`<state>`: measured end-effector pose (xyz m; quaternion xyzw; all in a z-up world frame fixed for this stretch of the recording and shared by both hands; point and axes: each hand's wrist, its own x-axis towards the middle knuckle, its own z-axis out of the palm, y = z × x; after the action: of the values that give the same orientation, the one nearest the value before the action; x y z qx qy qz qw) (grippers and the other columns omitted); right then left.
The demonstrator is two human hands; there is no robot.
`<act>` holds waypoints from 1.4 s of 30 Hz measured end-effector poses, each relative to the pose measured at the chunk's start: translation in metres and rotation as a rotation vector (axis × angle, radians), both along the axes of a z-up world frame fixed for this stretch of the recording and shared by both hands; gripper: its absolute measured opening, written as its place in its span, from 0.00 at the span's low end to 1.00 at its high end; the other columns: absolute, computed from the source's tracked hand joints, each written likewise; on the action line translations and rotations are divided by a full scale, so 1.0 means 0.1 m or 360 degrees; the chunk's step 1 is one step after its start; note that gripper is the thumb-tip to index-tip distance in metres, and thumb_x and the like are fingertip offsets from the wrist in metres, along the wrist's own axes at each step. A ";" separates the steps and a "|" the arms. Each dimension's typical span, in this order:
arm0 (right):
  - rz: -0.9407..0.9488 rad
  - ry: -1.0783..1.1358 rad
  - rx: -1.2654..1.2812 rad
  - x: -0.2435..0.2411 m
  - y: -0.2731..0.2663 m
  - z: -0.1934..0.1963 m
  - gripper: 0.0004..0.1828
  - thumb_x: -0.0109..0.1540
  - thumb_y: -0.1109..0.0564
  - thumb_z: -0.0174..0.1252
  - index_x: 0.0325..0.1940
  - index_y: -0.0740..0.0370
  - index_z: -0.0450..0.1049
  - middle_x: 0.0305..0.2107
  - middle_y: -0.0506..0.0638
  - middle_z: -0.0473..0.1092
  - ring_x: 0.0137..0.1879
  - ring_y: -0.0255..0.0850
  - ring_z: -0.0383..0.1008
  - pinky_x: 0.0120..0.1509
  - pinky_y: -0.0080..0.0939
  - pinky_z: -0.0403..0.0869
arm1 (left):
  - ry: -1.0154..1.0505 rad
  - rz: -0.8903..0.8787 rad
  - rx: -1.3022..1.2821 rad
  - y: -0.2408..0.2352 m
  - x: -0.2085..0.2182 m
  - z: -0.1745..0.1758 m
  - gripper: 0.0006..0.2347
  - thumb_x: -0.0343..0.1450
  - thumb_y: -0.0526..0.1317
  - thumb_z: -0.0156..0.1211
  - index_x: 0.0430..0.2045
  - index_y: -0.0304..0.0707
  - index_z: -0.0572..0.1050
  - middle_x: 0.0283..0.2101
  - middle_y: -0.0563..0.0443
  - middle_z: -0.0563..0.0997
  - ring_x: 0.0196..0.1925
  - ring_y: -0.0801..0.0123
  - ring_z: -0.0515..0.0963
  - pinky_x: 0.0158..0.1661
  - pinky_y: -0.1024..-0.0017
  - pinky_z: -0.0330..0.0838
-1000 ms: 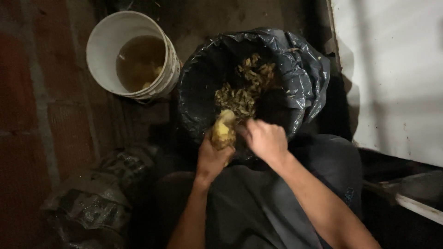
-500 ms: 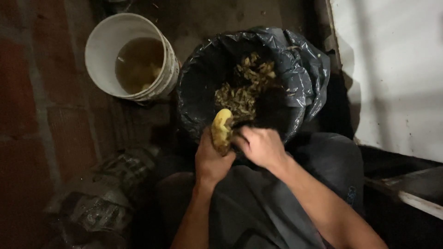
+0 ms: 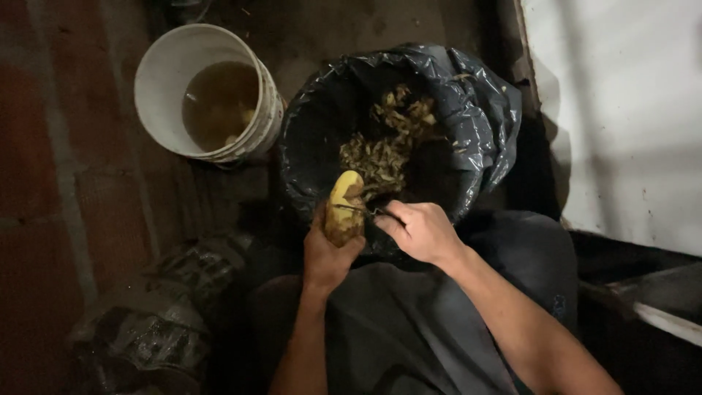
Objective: Peeling a potato with a hand peeler over a trash bag
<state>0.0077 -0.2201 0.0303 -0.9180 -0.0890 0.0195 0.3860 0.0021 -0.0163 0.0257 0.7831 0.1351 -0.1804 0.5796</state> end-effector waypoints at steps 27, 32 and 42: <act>0.0024 0.0204 0.0331 0.08 -0.08 0.11 0.19 0.69 0.41 0.54 0.30 0.53 0.76 0.18 0.54 0.76 0.29 0.56 0.80 0.32 0.50 0.76 | 0.0055 0.0203 -0.0814 0.15 -0.02 -0.04 0.30 0.60 0.37 0.76 0.57 0.33 0.71 0.48 0.37 0.81 0.51 0.51 0.81 0.56 0.46 0.73; 0.0182 0.0305 0.0315 0.15 -0.15 0.18 0.22 0.67 0.36 0.53 0.31 0.53 0.76 0.19 0.55 0.75 0.29 0.55 0.80 0.33 0.52 0.75 | -0.0028 0.0134 -0.0885 0.21 -0.07 -0.02 0.26 0.60 0.38 0.75 0.52 0.33 0.73 0.46 0.39 0.82 0.49 0.56 0.81 0.55 0.49 0.74; 0.0166 -0.0329 -0.0572 0.15 -0.13 -0.45 0.19 0.66 0.33 0.51 0.34 0.47 0.70 0.19 0.47 0.72 0.30 0.49 0.79 0.34 0.50 0.77 | 0.0049 0.0141 -0.0932 0.10 -0.03 0.18 0.23 0.61 0.43 0.72 0.47 0.33 0.73 0.38 0.41 0.82 0.41 0.57 0.82 0.47 0.52 0.77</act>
<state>0.0222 -0.2334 -0.0151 -0.9634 -0.1706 -0.0392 0.2032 -0.0009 -0.0065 0.0440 0.5731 0.1201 -0.1980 0.7861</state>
